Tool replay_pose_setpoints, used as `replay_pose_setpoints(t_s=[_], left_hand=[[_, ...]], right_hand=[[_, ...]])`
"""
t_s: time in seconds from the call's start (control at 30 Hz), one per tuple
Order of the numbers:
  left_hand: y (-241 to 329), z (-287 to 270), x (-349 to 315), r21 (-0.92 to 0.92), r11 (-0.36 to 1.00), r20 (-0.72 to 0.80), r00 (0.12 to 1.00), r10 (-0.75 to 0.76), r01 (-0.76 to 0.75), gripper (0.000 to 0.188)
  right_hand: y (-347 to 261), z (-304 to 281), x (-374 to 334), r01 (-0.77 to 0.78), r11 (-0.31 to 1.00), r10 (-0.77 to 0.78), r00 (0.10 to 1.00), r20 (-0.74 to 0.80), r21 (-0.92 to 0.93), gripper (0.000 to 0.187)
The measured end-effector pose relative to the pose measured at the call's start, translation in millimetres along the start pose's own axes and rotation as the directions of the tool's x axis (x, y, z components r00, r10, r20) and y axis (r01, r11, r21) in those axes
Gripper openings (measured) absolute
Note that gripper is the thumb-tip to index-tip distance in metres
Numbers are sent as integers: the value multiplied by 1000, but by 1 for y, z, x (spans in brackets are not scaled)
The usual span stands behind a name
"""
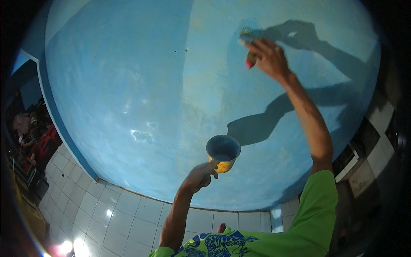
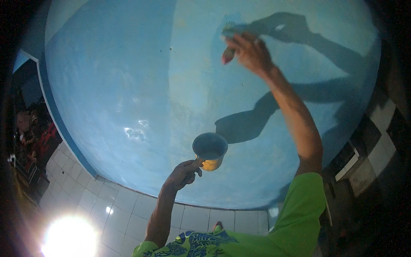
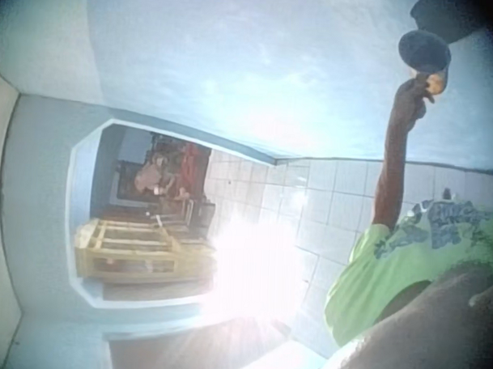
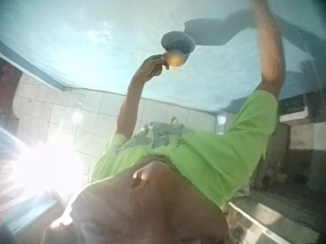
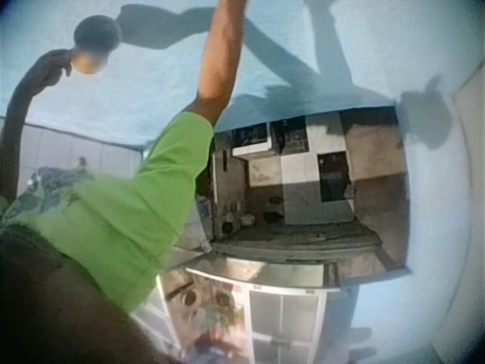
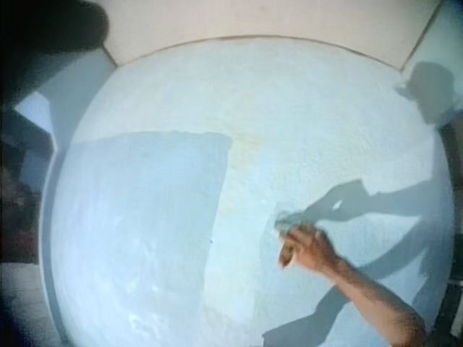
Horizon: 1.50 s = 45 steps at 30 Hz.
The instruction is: The person paints the interior wall of a swimming pool using a paintbrush and a small container of blue paint. They repeatedly dip the brush into the container and apply paint to the curved surface, working methodically across the area.
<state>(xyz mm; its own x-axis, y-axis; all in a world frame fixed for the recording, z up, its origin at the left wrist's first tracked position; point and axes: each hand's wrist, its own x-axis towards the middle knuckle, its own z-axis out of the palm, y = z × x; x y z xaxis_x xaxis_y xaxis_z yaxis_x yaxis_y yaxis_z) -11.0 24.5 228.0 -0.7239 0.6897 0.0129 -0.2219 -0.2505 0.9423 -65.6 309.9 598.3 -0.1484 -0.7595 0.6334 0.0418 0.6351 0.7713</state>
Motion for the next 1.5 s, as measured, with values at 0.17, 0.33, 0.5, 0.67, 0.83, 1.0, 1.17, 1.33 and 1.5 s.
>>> replay_pose_setpoints(t_s=[0.17,0.33,0.5,0.67,0.83,1.0,1.17,1.33,1.5], left_hand=[[7,1,-8,11,1000,2,1000,-14,14,74],[1,-1,-1,-18,1000,59,998,8,-7,71],[10,4,-11,3,1000,-39,999,-20,21,66],[6,3,-17,-41,999,-63,998,-8,6,64],[5,-1,-28,-33,999,-69,997,-44,42,64],[1,0,-30,-69,997,-30,999,-21,19,61],[2,-3,-46,-119,993,-56,998,-33,26,45],[-10,-7,-44,-194,980,9,999,-48,48,33],[-16,-8,-49,-171,982,-17,997,-79,75,40]], right_hand=[[-89,-26,-8,-72,865,-9,987,159,496,27],[6,17,31,-407,853,266,878,399,327,20],[-25,-2,84,9,992,16,980,-197,125,23],[-140,26,-27,216,971,-224,971,81,98,31],[-176,-1,-47,-73,809,-15,989,146,584,20],[-45,24,-5,-592,625,447,806,388,509,25],[-86,-1,7,-169,973,185,978,-95,159,33],[-191,15,-90,105,958,-133,987,91,266,40],[-166,0,-71,-192,789,71,972,224,584,22]])
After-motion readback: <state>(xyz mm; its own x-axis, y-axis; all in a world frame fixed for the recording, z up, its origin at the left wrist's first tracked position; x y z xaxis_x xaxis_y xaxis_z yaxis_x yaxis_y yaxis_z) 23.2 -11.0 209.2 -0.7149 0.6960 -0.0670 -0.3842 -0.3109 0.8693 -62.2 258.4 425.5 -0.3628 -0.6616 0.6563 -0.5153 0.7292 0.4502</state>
